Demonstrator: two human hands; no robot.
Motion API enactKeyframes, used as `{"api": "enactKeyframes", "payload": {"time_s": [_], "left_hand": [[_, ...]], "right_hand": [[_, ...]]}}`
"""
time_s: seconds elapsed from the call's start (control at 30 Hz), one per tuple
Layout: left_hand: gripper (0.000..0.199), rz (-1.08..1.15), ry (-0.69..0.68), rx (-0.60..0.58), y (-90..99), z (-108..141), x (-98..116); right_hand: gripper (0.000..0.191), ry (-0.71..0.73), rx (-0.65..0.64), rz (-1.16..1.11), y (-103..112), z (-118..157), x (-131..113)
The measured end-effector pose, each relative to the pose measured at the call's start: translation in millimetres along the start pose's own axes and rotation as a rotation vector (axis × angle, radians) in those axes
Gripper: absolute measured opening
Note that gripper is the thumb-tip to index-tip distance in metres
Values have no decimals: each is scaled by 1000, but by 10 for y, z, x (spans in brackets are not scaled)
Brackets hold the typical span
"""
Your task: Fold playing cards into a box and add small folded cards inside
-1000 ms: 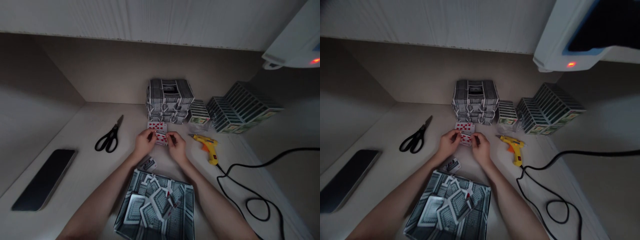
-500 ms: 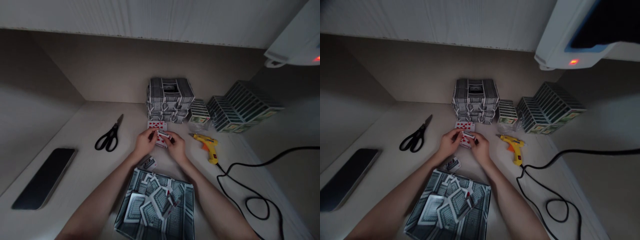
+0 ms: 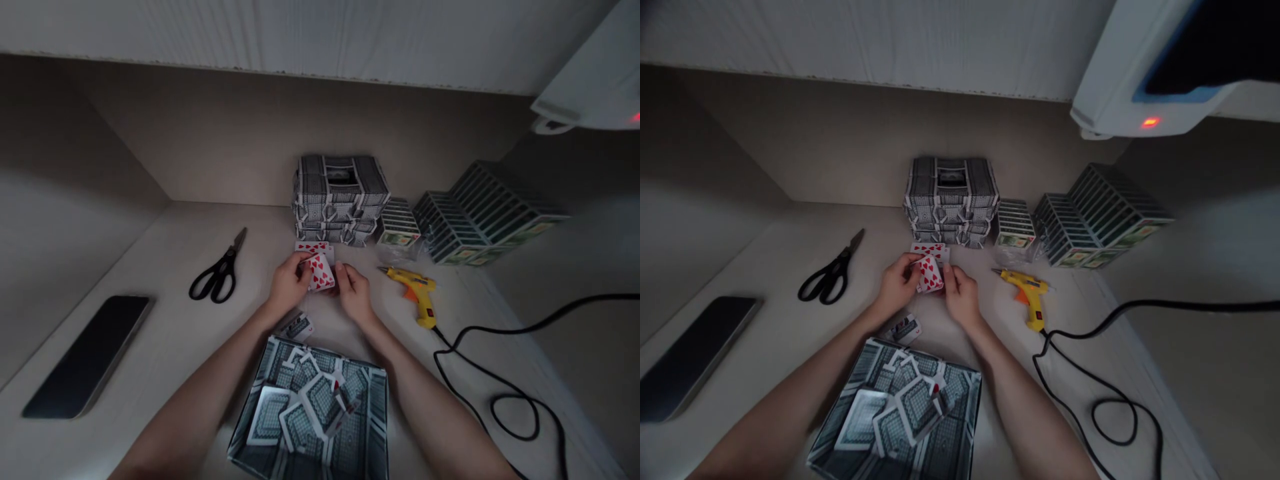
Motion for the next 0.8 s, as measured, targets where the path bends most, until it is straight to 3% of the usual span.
{"api": "enactKeyframes", "payload": {"time_s": [0.13,0.33,0.8], "left_hand": [[19,15,-29,-10,-6,1,12],[18,61,-48,-31,-16,3,29],[17,4,-185,59,62,16,107]], "right_hand": [[33,-96,-85,-206,-72,-2,-12],[30,-428,-302,-704,-238,61,-74],[26,-499,-258,-792,-243,35,-63]]}}
Point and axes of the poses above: each hand's wrist, its own z-axis away from the middle knuckle, its own y-axis out of the back of the hand, x = y × z, the point moved 4 cm from there along -z, towards the middle knuckle, and after that the axes turned 6 degrees about -z, right-handed, at the moved point
